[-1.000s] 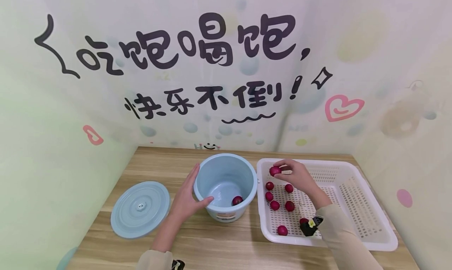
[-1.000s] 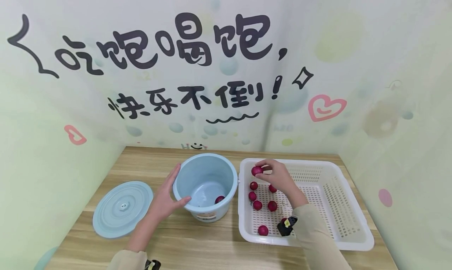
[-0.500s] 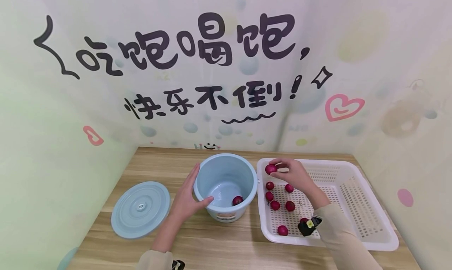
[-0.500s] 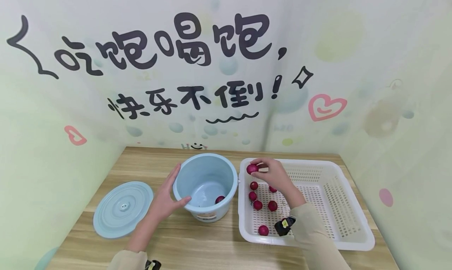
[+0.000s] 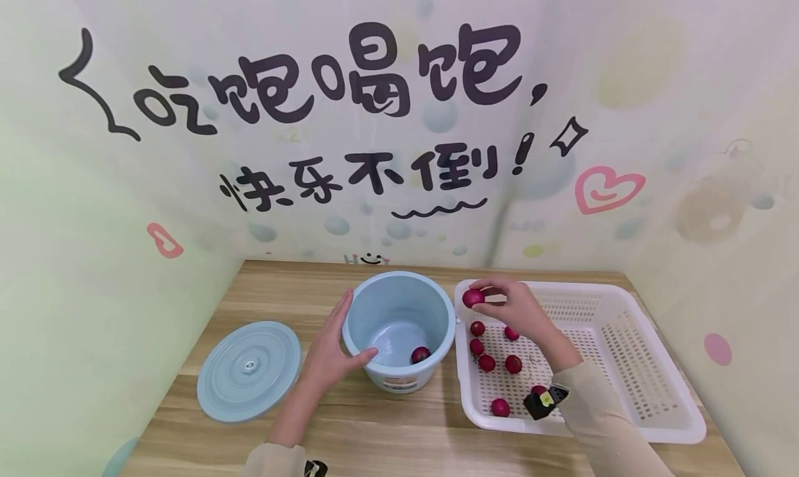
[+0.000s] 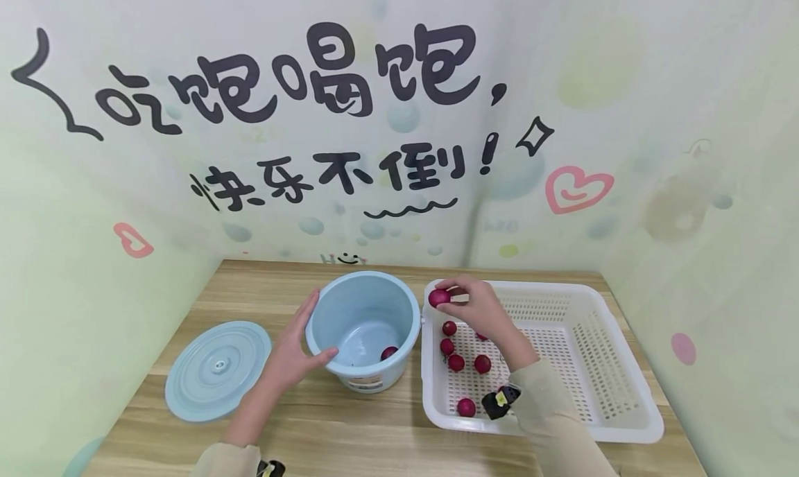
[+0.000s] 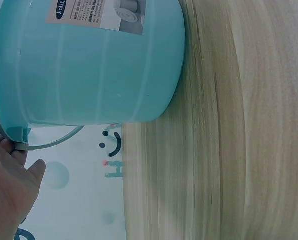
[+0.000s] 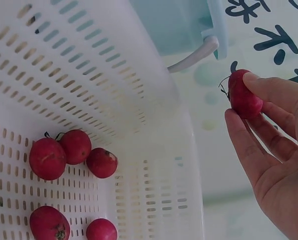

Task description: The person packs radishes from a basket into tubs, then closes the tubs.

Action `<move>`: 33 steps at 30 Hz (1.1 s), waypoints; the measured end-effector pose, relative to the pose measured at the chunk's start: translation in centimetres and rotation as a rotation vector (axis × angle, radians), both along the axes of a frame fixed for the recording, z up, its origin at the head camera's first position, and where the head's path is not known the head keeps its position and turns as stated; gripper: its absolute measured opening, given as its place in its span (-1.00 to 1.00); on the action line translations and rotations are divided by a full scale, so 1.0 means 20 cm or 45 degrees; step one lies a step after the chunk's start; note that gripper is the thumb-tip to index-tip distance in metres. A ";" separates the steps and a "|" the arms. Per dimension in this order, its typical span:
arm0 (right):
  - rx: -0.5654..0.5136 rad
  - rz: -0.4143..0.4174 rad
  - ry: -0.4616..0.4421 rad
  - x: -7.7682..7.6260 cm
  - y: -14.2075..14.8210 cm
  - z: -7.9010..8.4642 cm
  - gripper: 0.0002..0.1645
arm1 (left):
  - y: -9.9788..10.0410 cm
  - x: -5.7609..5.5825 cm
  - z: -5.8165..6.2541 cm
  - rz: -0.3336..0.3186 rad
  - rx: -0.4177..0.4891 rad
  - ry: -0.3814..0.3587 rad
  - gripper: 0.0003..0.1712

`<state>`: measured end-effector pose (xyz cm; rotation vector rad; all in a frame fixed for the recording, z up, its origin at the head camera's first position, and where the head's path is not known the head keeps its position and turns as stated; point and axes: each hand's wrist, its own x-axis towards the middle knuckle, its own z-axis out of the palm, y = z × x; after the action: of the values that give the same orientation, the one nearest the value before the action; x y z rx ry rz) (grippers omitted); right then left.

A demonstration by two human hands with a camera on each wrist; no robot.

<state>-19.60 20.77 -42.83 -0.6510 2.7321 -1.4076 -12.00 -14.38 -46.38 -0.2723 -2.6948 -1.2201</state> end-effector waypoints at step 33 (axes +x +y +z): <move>-0.078 0.095 0.008 0.04 -0.11 0.06 -0.61 | 0.00 0.00 -0.01 -0.017 0.015 0.029 0.24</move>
<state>-18.80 18.49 -41.55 -0.7525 2.6491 -1.4803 -12.10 -14.47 -46.57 -0.3015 -2.6702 -1.2285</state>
